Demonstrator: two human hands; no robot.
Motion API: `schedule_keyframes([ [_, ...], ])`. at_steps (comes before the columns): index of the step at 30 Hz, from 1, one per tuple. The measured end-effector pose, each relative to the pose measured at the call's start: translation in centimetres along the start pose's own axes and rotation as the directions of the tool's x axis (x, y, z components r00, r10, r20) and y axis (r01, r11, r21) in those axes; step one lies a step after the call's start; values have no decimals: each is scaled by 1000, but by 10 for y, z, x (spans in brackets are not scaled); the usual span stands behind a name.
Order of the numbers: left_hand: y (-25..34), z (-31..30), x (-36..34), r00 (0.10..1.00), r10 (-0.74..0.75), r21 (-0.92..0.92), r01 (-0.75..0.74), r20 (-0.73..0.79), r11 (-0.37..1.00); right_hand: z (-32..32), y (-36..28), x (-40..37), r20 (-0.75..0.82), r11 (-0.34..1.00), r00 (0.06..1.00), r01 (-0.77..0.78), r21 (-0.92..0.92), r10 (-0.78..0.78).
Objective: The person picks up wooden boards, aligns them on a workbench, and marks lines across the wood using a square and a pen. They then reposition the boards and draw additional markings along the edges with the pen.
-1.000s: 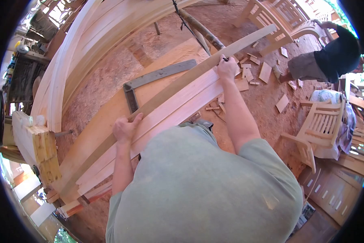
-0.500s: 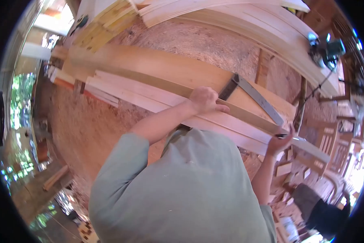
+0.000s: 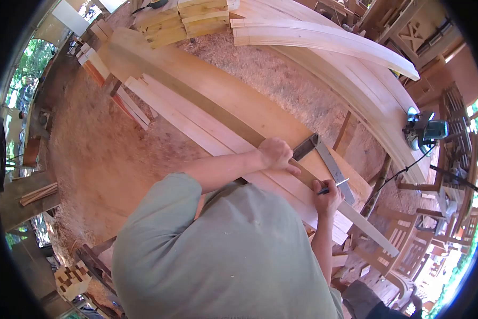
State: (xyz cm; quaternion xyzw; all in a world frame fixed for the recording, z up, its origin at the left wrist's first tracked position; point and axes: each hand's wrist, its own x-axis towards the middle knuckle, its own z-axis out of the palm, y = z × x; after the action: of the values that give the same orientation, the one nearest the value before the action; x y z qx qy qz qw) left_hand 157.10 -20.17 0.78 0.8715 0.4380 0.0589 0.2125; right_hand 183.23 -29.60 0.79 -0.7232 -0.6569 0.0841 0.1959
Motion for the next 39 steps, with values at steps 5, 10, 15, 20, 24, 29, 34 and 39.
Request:
schedule_keyframes([
  [5, 2, -3, -2, 1000, 15, 10, -14, -23, 1000, 1, 1, 0, 0, 1000, 1000, -16, -16, 16],
  [10, 2, 1, -4, 999, 14, 6, -14, -48, 1000, 3, 2, -2, -27, 1000, 1000, -5, -13, 5],
  [15, 6, -10, -2, 993, -88, -10, 89, 73, 996, 1, -1, -1, -61, 999, 997, 45, 9, -44],
  [20, -14, -35, 2, 970, -123, -53, 137, 211, 989, 0, 0, -2, -51, 1000, 998, 27, 4, -27],
  [24, -31, -67, 4, 854, -208, 37, 217, 477, 976, -1, -2, -3, -91, 999, 995, 44, 4, -43],
  [29, -41, -66, -4, 862, -243, 64, 240, 444, 969, -2, -3, -3, -104, 999, 994, 47, 3, -46],
  [34, -40, -59, -18, 932, -213, -11, 226, 294, 974, -2, -4, -4, -108, 998, 992, 62, 8, -61],
  [39, -40, -54, -22, 953, -206, -1, 211, 221, 977, -5, -8, -5, -111, 999, 992, 54, 1, -54],
])
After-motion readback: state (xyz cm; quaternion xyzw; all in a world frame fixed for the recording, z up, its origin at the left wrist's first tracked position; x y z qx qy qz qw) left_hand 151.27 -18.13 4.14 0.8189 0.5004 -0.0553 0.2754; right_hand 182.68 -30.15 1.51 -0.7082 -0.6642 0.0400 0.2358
